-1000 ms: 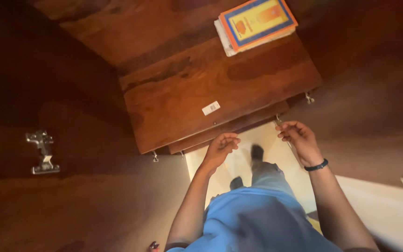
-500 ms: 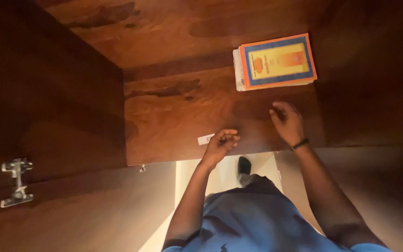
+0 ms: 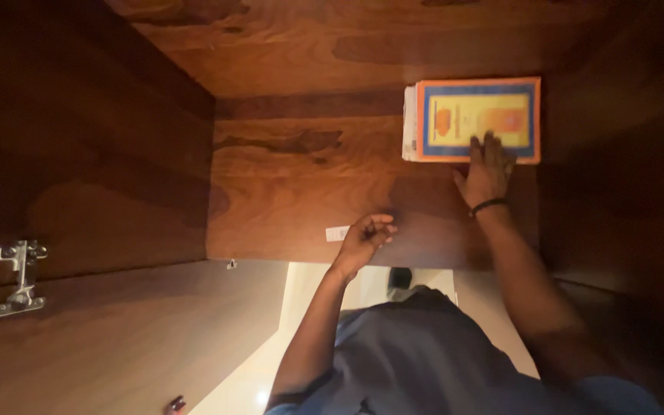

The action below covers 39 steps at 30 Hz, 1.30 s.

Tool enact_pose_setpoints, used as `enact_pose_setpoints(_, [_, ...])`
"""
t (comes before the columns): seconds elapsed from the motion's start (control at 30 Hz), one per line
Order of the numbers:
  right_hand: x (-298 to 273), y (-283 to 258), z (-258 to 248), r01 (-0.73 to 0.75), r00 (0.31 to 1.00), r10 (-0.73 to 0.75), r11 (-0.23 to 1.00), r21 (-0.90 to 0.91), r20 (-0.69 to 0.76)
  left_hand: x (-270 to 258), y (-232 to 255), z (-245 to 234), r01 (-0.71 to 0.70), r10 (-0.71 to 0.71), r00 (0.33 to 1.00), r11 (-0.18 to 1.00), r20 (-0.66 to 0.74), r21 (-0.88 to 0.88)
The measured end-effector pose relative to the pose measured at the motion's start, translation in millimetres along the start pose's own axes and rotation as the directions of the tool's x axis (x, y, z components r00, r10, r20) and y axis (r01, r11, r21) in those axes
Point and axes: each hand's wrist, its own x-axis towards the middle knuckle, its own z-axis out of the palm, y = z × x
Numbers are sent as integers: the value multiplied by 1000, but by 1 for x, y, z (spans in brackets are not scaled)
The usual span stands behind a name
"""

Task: The person repeatedly takes books from a wooden wardrobe and places them on a bed. The person handles each book individually, walking back and forth between the wardrobe and the bed throughout the episode.

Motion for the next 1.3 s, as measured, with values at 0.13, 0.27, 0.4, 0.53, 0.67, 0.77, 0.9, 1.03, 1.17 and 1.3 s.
enact_pose_setpoints(0.13, [-13,-6,-2,27,988,-17,998,61,-150,-12,1,-7,-15,15,1000,1000,11,-11])
enact_pose_setpoints(0.27, [-31,-34,-44,155,970,-128,981,117,-209,-31,0,-18,1,-1,1000,1000,-2,25])
enact_pose_setpoints(0.4, [-73,-72,-110,146,965,-16,862,485,-262,-52,9,-18,-133,133,978,991,-161,7])
enact_pose_setpoints(0.53, [-125,-95,-146,-162,980,144,176,971,137,-82,33,-29,-170,166,980,985,-112,-30])
enact_pose_setpoints(0.67, [-165,-107,-131,-127,979,165,53,990,117,-111,32,-25,-256,283,952,944,113,-208])
enact_pose_setpoints(0.77, [-207,-115,-117,-108,972,213,48,993,95,-135,16,-27,-248,274,953,949,125,-194])
enact_pose_setpoints(0.9, [-268,-138,-107,-163,943,315,146,976,110,-163,-16,-35,-247,275,954,945,117,-213])
enact_pose_setpoints(1.03, [-326,-155,-114,-262,913,367,192,946,178,-199,-39,-32,-187,194,971,980,136,-66])
enact_pose_setpoints(1.17, [-382,-176,-125,-302,889,402,154,941,219,-248,-46,-36,-153,152,975,988,160,-6])
enact_pose_setpoints(1.3, [-424,-187,-136,-181,937,322,121,976,134,-292,-44,-36,-239,252,950,967,184,-90])
